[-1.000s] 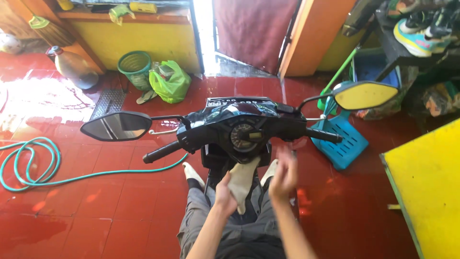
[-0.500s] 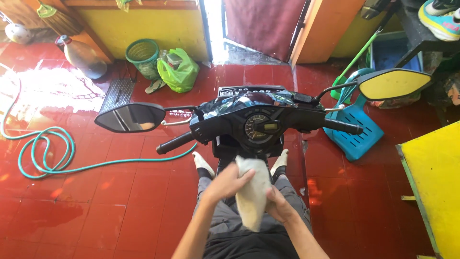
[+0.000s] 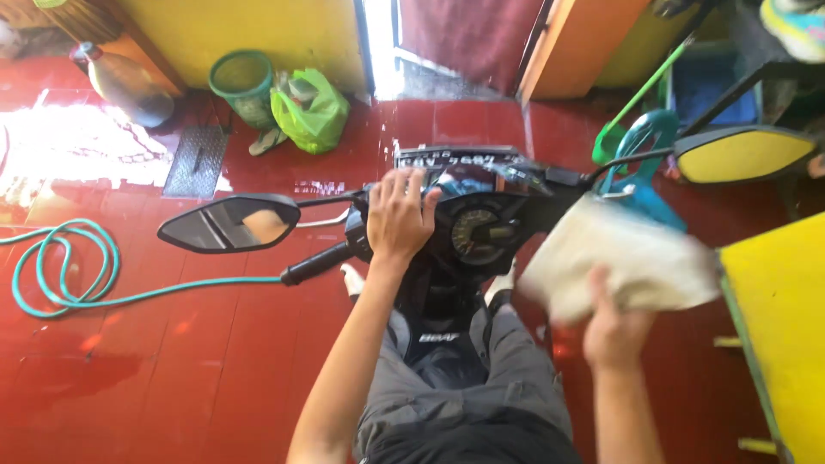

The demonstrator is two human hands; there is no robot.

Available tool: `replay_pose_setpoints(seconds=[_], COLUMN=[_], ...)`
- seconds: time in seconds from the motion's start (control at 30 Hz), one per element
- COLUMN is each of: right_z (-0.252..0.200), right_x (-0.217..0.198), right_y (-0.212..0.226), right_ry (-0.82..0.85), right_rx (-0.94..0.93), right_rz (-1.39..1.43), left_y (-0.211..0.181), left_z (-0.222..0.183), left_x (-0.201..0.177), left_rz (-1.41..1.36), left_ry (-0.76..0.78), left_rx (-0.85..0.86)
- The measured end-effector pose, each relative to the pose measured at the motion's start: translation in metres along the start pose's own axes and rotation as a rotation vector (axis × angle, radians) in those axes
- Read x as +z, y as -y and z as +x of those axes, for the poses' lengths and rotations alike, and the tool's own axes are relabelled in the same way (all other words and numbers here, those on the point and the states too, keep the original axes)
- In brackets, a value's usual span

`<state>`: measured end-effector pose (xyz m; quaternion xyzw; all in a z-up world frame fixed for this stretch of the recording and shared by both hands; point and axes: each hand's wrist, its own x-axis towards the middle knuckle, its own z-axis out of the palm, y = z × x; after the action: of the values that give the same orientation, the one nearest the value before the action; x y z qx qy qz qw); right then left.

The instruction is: The person wipes the handlebars, dashboard, and mirrors of a black scooter using a white cloth. They move around the scooter to clean different sections, including the left and right handlebars and the central instrument panel.

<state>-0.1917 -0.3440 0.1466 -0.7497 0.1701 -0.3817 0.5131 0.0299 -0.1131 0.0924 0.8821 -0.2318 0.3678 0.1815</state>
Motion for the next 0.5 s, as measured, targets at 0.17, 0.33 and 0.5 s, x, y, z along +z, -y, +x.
replay_pose_setpoints(seconds=[0.17,0.33,0.5], right_z=[0.104,0.127,0.118], right_x=[0.071,0.177,0.217], right_y=[0.008,0.039,0.038], right_ry=[0.184,0.925,1.179], right_rx=[-0.601,-0.123,-0.289], right_rz=[-0.168,-0.103,-0.803], left_y=[0.000,0.002,-0.001], left_z=[-0.001,-0.003,0.002], left_x=[-0.006,-0.006,-0.012], left_rz=[-0.007,-0.001,0.013], left_ry=[-0.090,-0.122,-0.219], left_rx=[-0.053,-0.050,-0.038])
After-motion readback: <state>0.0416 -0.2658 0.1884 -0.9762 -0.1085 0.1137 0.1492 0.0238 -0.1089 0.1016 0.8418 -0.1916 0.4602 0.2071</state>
